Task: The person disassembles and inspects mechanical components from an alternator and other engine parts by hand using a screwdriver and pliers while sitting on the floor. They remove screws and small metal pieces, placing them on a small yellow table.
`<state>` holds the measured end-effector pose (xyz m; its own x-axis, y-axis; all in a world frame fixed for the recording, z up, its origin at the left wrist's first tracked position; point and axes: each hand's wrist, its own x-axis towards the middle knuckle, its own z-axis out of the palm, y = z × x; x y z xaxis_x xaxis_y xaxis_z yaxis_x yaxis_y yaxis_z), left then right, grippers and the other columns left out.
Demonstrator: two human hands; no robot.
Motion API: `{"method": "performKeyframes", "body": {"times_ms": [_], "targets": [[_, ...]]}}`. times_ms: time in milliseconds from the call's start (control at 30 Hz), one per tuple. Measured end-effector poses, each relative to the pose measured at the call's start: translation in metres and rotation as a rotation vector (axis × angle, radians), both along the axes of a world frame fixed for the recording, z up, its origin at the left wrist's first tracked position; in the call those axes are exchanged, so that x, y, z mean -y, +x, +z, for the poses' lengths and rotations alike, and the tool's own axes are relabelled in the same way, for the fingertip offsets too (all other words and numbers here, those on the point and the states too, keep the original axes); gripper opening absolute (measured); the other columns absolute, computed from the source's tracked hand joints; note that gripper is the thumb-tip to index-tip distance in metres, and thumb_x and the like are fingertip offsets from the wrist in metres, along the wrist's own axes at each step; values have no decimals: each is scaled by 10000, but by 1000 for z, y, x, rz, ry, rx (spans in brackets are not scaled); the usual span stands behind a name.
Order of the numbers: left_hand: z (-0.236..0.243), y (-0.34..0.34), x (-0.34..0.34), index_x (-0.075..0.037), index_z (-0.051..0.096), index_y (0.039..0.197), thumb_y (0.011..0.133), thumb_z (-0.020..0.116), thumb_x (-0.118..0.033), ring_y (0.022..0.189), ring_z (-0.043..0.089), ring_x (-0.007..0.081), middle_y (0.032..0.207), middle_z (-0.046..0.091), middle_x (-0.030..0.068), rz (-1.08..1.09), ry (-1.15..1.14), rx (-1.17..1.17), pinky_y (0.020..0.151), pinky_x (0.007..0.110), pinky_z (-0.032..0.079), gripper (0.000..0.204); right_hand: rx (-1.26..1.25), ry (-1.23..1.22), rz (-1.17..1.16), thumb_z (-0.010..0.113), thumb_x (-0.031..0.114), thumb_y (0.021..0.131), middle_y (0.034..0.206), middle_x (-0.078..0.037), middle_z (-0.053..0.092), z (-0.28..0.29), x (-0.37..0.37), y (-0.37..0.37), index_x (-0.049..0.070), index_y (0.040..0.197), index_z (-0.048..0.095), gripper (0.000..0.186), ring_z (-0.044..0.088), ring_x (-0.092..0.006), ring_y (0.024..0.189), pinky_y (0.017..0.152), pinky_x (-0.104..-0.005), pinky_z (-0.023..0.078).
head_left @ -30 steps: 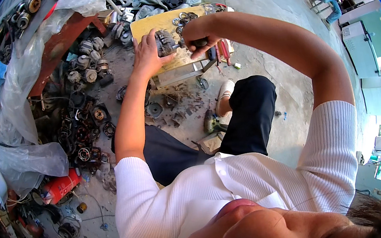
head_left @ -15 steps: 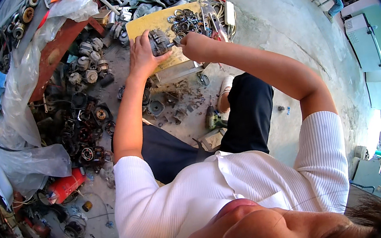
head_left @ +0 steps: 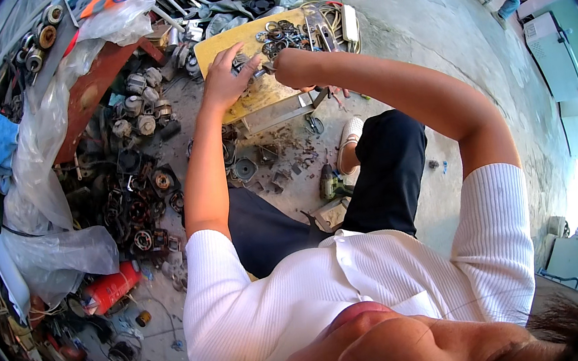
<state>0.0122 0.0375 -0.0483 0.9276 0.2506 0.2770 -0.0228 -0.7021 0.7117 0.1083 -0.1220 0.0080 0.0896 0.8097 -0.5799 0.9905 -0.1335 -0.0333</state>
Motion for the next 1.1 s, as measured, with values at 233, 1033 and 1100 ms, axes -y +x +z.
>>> {"method": "performKeyframes", "body": {"times_ms": [233, 1033, 1100], "targets": [[-6, 6, 0, -121, 632, 1209, 893, 513, -588, 1114, 586, 354, 1161, 638, 189, 48, 36, 0, 946, 406, 453, 576, -155, 170, -525, 640, 117, 736, 692, -90, 668, 3, 7, -17, 71, 788, 704, 94, 656, -278, 612, 518, -388, 497], [5, 7, 17, -126, 698, 1016, 856, 454, -340, 911, 645, 406, 957, 687, 199, 227, 108, -2, 810, 438, 507, 362, -363, 692, -934, 579, 106, 770, 934, -262, 675, 5, 40, -62, -28, 942, 676, 238, 671, -405, 890, 783, -431, 545], [2, 5, 18, -129, 699, 1013, 854, 454, -342, 915, 646, 405, 962, 687, 198, 231, 111, -14, 813, 438, 507, 362, -351, 681, -919, 593, 116, 762, 943, -269, 672, 2, 39, -60, -44, 919, 668, 236, 667, -405, 907, 803, -435, 539]]}}
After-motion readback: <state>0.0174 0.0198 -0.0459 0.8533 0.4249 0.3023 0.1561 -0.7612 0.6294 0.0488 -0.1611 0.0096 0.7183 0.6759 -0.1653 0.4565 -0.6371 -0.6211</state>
